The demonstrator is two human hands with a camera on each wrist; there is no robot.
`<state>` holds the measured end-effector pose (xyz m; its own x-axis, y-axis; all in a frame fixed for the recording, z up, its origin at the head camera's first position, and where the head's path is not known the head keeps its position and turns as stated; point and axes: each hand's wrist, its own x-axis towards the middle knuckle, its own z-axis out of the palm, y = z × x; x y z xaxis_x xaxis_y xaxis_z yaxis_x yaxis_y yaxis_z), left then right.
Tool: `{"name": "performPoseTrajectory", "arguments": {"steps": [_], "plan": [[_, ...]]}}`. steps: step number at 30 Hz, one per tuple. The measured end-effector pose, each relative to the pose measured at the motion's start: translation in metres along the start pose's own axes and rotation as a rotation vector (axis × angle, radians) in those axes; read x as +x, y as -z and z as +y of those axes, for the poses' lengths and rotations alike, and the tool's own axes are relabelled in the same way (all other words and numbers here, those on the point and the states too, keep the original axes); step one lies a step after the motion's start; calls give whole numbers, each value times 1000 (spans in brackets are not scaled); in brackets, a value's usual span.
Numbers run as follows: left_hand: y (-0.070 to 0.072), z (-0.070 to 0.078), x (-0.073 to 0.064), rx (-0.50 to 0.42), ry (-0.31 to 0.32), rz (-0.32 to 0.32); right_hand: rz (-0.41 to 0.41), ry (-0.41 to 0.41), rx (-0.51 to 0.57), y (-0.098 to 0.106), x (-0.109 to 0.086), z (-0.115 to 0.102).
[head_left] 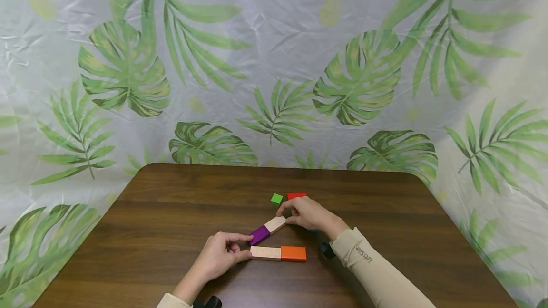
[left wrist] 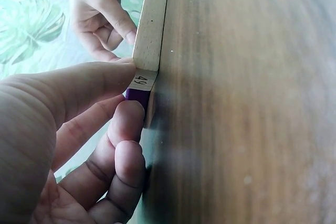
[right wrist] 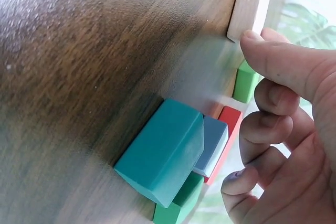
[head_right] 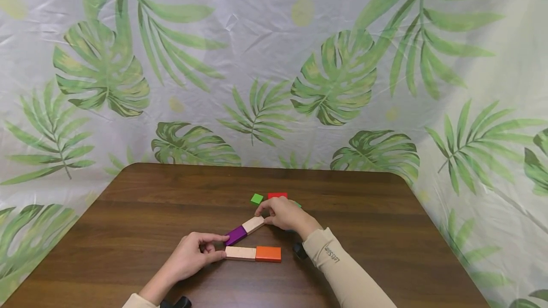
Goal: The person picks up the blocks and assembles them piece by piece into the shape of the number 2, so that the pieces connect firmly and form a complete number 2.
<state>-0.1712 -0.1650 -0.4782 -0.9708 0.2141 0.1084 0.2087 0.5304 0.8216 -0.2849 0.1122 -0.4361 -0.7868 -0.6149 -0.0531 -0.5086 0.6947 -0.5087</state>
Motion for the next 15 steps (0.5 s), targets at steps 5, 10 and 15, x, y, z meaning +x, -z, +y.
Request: {"name": "performPoseTrajectory", "arguments": {"steps": [5, 10, 15], "plan": [[0, 0, 0, -12, 3, -10, -2, 0, 10, 0, -1, 0], [1, 1, 0, -16, 6, -10, -10, 10, 15, 0, -1, 3], [1, 1, 0, -5, -5, -3, -8, 16, 43, 3, -4, 11]]}}
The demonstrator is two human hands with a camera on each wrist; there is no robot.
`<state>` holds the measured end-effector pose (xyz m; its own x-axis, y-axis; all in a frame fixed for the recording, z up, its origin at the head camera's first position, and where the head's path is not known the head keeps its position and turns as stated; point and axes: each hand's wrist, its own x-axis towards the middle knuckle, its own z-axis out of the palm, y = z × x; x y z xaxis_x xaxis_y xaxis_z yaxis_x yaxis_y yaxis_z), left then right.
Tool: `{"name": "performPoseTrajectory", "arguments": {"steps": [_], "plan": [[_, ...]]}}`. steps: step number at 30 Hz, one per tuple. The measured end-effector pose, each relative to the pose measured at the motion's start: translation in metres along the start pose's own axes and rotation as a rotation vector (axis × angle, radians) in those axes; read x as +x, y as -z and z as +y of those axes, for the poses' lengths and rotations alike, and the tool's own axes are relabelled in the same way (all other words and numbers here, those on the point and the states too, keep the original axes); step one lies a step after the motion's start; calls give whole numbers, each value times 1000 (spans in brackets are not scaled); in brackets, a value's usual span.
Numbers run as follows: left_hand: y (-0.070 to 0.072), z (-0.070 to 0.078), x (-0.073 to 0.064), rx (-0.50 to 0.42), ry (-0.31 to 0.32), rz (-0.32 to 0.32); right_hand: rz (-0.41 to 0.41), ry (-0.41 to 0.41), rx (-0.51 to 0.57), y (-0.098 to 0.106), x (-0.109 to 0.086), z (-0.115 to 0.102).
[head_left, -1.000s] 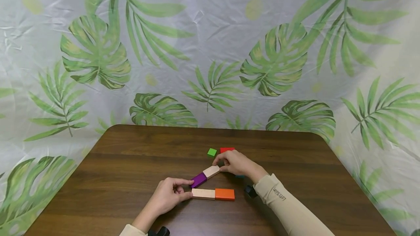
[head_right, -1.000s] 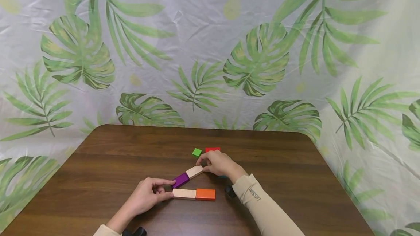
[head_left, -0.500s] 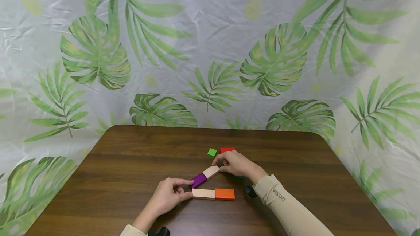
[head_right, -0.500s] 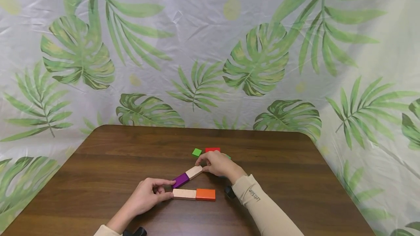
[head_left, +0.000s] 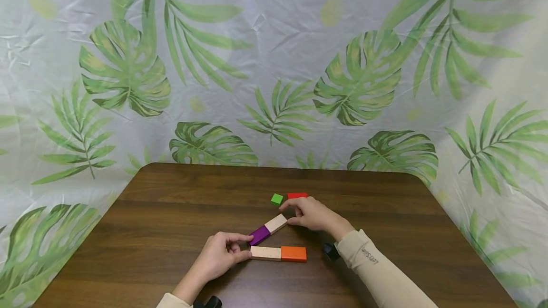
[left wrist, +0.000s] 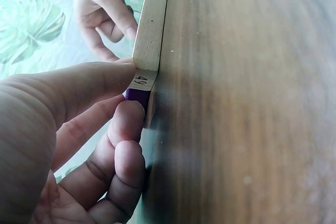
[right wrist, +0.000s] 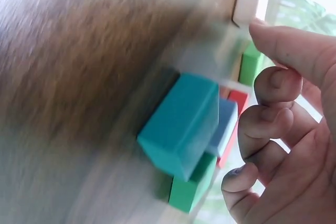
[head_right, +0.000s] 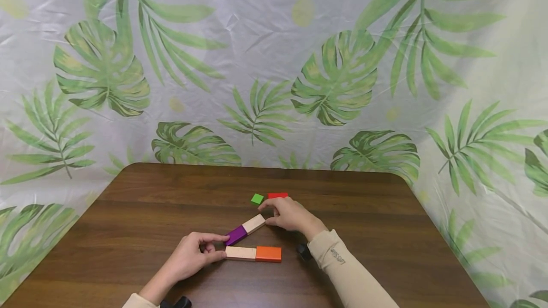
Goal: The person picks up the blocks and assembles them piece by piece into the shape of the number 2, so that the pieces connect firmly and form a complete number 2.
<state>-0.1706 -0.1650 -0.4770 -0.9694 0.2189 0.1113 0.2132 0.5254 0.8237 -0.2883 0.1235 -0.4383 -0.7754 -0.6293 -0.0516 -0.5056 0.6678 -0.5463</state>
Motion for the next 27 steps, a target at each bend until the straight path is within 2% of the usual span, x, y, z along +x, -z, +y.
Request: {"name": "performPoseTrajectory", "arguments": {"steps": [8, 17, 27], "plan": [[0, 1, 0, 6, -7, 3, 63, 6, 46, 12, -17, 16], [0, 0, -1, -8, 0, -2, 78, -20, 102, 20, -39, 32], [0, 1, -1, 2, 0, 9, 74, -34, 133, 20, -52, 43]]}}
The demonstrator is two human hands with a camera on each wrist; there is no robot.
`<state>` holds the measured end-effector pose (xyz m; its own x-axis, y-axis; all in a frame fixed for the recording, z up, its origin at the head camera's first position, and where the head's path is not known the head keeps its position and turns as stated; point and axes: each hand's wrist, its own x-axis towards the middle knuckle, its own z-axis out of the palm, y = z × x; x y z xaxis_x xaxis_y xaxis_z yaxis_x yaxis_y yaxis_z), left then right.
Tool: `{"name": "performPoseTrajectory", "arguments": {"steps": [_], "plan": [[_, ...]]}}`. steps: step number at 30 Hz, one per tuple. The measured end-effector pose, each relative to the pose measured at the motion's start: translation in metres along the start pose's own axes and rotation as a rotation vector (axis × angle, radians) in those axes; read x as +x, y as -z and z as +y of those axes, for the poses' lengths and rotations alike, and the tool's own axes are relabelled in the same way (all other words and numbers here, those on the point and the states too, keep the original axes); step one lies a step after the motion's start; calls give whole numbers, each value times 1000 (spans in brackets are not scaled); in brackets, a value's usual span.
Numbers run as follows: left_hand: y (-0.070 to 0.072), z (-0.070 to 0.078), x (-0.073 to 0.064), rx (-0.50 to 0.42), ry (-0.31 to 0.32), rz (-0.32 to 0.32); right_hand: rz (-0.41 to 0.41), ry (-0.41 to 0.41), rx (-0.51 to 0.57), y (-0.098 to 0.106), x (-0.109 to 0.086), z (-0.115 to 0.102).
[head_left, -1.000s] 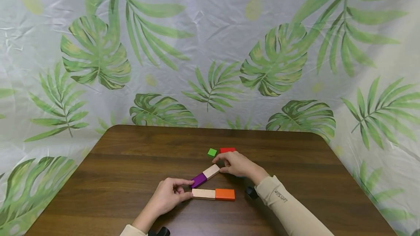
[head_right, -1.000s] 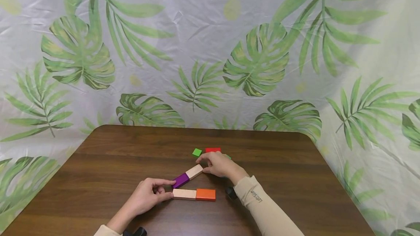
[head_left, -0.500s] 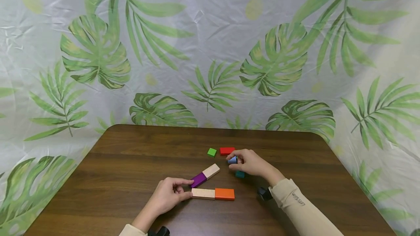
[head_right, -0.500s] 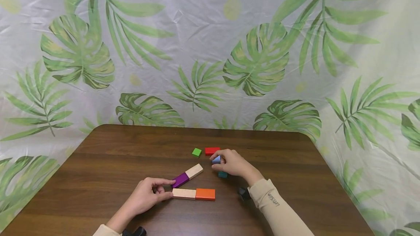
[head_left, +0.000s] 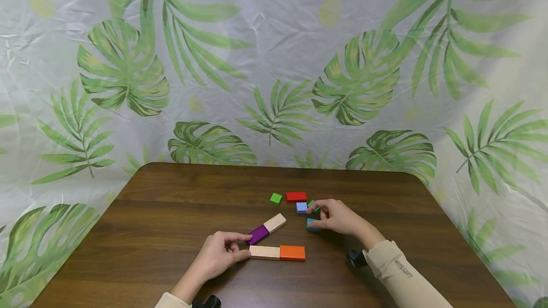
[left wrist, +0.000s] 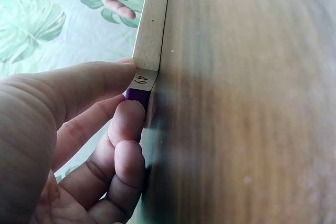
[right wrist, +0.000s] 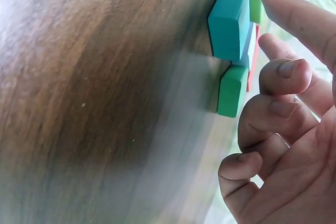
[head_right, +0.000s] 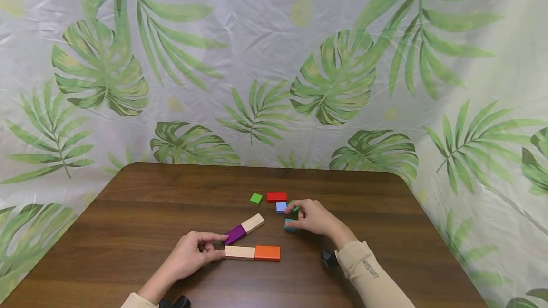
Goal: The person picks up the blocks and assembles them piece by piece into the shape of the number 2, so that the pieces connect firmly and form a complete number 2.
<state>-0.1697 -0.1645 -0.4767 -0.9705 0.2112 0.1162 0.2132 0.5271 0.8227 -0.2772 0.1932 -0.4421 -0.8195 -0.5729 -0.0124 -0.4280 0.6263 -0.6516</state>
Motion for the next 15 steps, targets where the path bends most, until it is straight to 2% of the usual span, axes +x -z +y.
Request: {"name": "performPoseTrajectory", "arguments": {"steps": [15], "plan": [[1, 0, 0, -11, -6, -3, 17, -39, -26, 0, -10, 4]]}}
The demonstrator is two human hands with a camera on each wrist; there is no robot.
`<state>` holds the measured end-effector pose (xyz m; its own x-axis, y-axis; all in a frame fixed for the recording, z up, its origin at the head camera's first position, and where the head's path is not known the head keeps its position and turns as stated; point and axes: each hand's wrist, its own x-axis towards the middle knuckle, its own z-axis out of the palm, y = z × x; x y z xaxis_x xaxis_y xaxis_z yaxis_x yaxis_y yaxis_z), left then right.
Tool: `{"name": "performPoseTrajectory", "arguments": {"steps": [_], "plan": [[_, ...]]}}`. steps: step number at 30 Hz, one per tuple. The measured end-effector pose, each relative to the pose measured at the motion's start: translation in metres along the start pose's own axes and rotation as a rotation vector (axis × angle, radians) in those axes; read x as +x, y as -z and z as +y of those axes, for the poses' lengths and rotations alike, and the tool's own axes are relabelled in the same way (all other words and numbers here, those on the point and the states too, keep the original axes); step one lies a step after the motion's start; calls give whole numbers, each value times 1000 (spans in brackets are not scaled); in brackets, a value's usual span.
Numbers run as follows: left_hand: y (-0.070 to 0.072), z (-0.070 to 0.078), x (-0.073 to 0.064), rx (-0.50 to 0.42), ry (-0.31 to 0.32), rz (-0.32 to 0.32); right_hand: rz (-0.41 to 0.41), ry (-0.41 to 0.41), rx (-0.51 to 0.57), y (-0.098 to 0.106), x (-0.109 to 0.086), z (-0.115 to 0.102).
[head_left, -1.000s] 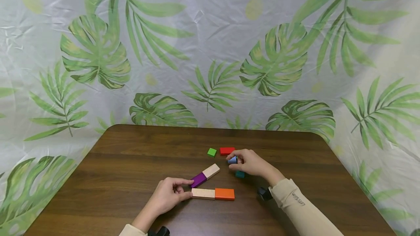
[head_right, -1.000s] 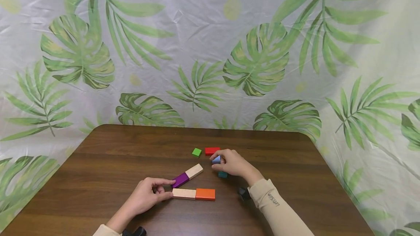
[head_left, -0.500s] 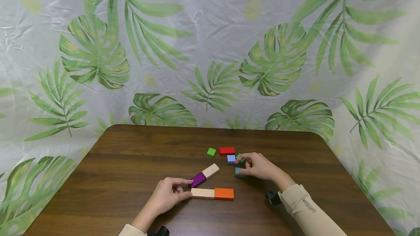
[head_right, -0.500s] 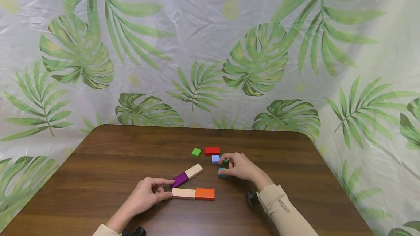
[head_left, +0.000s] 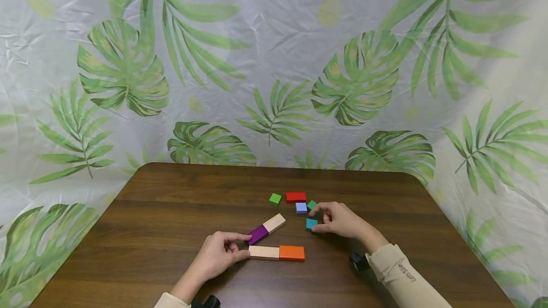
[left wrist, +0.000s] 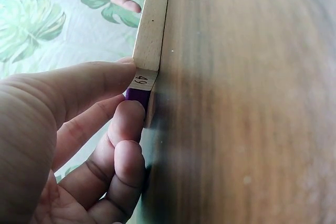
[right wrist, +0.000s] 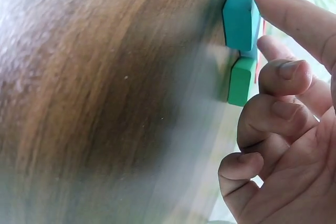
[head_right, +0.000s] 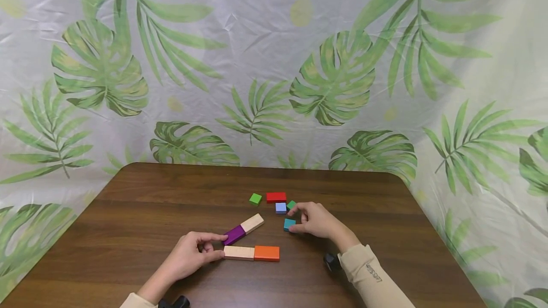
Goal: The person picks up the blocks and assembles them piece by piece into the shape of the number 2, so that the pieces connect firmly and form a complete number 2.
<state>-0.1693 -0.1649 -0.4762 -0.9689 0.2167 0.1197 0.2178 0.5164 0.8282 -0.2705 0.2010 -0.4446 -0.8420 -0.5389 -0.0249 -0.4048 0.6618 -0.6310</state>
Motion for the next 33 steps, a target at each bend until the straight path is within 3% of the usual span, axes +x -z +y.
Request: {"name": "performPoseTrajectory", "arguments": {"steps": [22, 33], "plan": [[0, 0, 0, -5, 11, -11, -10, -22, -26, -2, -5, 5], [0, -1, 0, -5, 10, -10, 20, -65, -21, -6, 2, 2]]}}
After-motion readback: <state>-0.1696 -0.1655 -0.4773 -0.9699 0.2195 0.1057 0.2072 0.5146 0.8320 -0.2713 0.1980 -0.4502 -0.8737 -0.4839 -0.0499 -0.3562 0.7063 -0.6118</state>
